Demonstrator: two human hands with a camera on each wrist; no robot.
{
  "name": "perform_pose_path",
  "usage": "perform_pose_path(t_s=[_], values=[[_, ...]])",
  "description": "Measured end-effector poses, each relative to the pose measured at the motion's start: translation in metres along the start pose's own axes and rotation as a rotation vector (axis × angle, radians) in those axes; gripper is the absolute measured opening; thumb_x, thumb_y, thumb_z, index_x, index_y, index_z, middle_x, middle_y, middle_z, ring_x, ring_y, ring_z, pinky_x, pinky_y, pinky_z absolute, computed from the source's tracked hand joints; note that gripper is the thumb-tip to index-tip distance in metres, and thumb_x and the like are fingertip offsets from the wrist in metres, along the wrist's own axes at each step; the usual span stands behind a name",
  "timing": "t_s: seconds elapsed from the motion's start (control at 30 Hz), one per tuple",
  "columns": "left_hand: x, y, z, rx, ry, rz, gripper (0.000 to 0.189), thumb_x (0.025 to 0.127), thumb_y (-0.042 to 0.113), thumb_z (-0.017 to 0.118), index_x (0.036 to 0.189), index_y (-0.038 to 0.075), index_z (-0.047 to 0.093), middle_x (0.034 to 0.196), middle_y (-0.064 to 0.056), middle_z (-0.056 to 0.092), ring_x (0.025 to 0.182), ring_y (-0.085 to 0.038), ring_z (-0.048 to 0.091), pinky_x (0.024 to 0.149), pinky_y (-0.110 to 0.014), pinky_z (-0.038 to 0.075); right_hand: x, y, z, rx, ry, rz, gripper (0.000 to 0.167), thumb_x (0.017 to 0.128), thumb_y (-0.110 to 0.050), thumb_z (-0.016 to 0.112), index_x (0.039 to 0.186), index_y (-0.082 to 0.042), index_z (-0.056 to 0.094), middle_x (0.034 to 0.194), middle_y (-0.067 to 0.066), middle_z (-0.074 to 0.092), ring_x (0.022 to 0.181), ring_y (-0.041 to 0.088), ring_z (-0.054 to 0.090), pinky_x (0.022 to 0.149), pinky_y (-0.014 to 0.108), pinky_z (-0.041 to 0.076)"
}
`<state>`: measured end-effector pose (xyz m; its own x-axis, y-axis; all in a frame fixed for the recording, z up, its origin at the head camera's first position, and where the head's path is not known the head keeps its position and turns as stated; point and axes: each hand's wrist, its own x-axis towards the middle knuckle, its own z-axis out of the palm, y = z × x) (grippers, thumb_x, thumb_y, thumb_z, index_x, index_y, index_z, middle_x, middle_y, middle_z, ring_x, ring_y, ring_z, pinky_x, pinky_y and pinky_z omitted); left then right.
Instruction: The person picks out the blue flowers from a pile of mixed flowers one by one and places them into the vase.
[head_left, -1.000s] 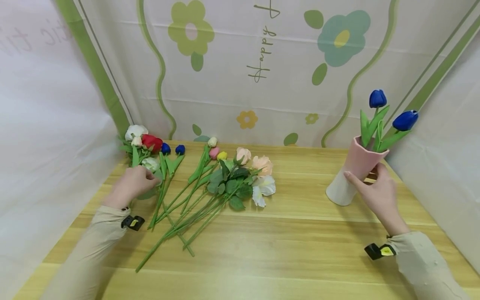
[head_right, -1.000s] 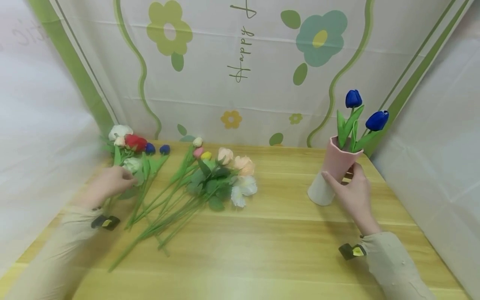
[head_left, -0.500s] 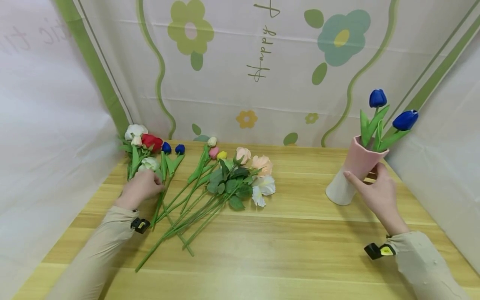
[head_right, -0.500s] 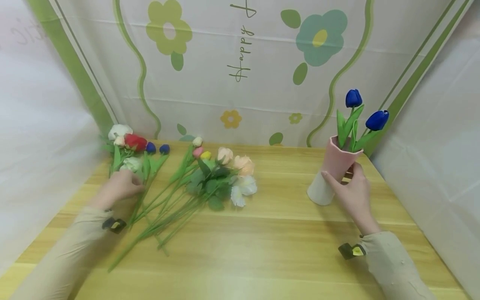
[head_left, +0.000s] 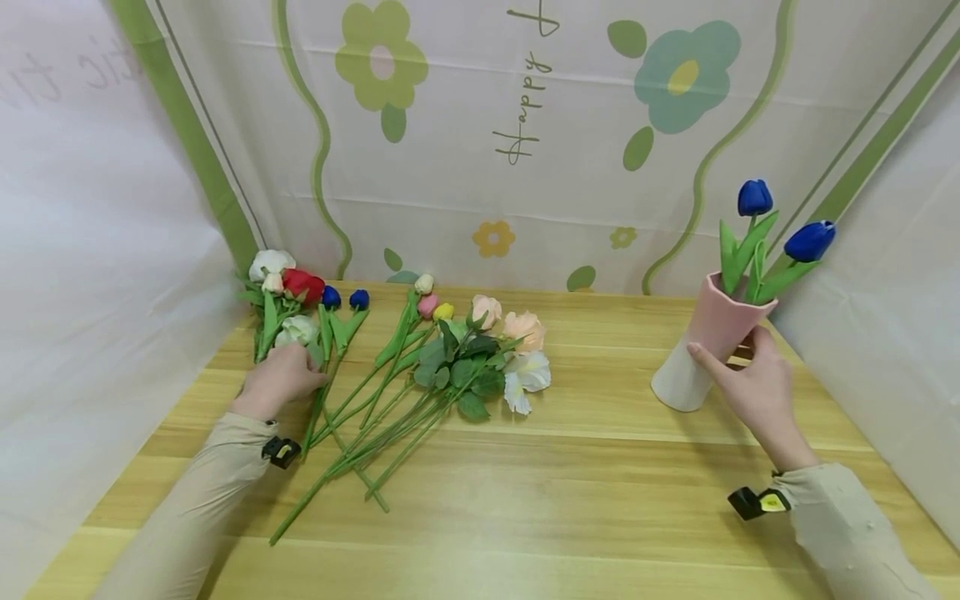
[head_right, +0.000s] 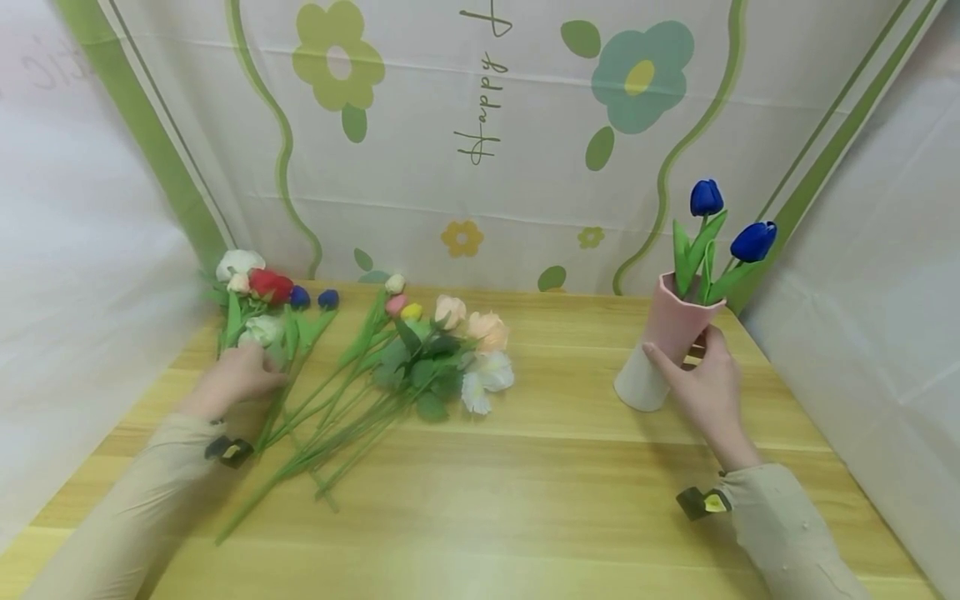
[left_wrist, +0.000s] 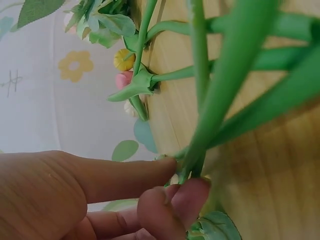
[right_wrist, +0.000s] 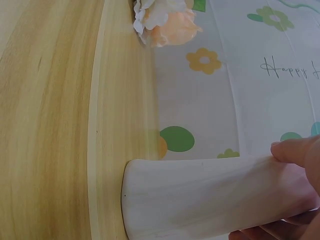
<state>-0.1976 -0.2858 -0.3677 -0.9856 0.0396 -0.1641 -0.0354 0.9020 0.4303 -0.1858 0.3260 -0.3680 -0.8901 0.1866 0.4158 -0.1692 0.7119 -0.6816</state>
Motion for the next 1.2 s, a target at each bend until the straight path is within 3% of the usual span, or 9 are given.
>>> perform_pose_path(t_s=[0.17,0.67,1.1,1.2], values=[[-0.001,-0.001,0.001,-0.005,-0.008,-0.012,0.048,0.09,0.017,0.066,0.05,0.018,0.04,0.046,0.005,0.035,0.041,-0.01,0.032,0.041,-0.025,0.029,-0.001,-0.001,0.0,0.002,-0.005,0.004,0.066,0.088,-0.031,0.076,0.135,0.003,0.044,0.118,0.021,0.057,0.092,0.009,0.052,0.066,0.006,0.043],[-0.001,0.004,0.001,0.043,-0.021,-0.053,0.037,0.082,0.022,0.07,0.052,0.014,0.049,0.05,-0.001,0.05,0.047,-0.016,0.044,0.045,-0.033,0.037,-0.001,0.0,0.0,0.011,-0.003,0.005,0.067,0.088,-0.031,0.076,0.136,0.002,0.044,0.12,0.018,0.055,0.093,0.003,0.049,0.067,0.006,0.043],[0.001,-0.001,0.002,0.067,-0.049,-0.066,0.03,0.081,0.02,0.067,0.054,0.01,0.056,0.05,-0.005,0.053,0.045,-0.017,0.043,0.043,-0.035,0.037,0.0,0.002,0.0,0.0,-0.005,0.009,0.067,0.088,-0.032,0.076,0.136,0.001,0.044,0.121,0.018,0.055,0.093,0.004,0.05,0.067,0.006,0.042],[-0.01,0.011,-0.006,0.054,-0.076,-0.065,0.033,0.083,0.019,0.065,0.053,0.012,0.054,0.05,-0.002,0.051,0.046,-0.015,0.043,0.045,-0.034,0.037,0.0,0.001,0.0,0.001,-0.001,0.007,0.067,0.088,-0.032,0.076,0.136,0.001,0.044,0.121,0.018,0.055,0.093,0.004,0.05,0.067,0.006,0.043]])
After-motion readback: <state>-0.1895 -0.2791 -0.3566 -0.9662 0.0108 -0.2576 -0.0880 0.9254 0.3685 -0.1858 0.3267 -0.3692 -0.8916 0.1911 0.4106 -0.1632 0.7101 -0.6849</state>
